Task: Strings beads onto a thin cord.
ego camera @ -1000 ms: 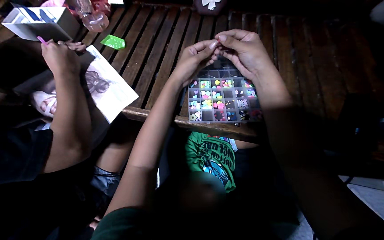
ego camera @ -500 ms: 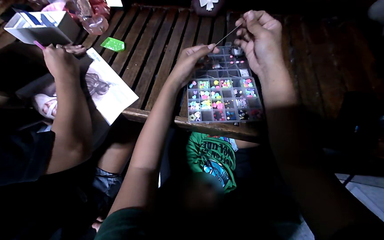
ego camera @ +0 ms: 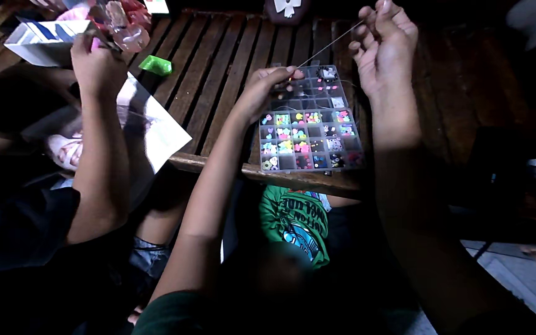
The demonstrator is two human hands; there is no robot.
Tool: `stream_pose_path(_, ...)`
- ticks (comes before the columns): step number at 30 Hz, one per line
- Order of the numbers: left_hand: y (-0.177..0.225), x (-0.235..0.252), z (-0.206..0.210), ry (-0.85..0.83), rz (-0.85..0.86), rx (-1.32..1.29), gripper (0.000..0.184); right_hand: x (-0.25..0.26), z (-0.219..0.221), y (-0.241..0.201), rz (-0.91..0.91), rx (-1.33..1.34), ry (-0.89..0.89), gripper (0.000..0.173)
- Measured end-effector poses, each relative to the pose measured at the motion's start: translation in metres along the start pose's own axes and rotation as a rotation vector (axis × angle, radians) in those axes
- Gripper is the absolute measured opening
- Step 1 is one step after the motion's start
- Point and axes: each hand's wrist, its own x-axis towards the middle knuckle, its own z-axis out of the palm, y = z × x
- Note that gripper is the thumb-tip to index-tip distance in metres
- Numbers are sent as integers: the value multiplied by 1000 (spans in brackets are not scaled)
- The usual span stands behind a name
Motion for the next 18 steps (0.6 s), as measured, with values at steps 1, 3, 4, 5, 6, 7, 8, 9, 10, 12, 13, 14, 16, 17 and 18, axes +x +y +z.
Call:
stream_pose_path(1,0,0,0,-6,0,3,33,0,0,0,0,8,9,16)
stream_pose_path(3,-1,1,-1,-13,-3,10,34,2,-2,0,-1,21,13,16)
stream_pose_path(4,0,0,0,-14,-7,15,34,2,-2,0,0,26,16,16)
stream_pose_path(5,0,0,0,-15,-11,20,35,2,-2,0,4,27,19,16)
stream_pose_path(6,0,0,0,-18,-14,25,35,2,-2,0,6,28,22,16)
stream_pose_path(7,0,0,1,-22,-17,27,35,2,-2,0,9,26,22,16)
stream_pose_path(8,1,0,1,-24,-19,26,36,1,-2,0,10,25,24,16)
stream_pose_path(9,0,0,1,-25,-19,24,36,1,-1,0,12,24,26,16)
stream_pose_path(10,0,0,1,-30,-15,20,36,0,-1,-1,14,27,27,16)
stream_pose_path(12,0,-1,0,-49,9,12,32,0,-1,-1,11,37,29,16)
stream_pose_path(13,1,-2,-1,-61,26,14,29,0,-1,-1,9,39,30,16)
stream_pose_path(14,1,-3,-1,-67,38,19,25,0,-1,-1,10,40,31,15)
stream_pose_path(16,3,-3,-2,-47,45,26,19,1,-2,0,8,34,33,15)
stream_pose_path(17,3,-2,-3,-24,52,34,17,1,-2,0,3,26,30,15)
stream_pose_path(18,2,-1,-4,5,70,52,15,1,-2,1,-7,14,25,16)
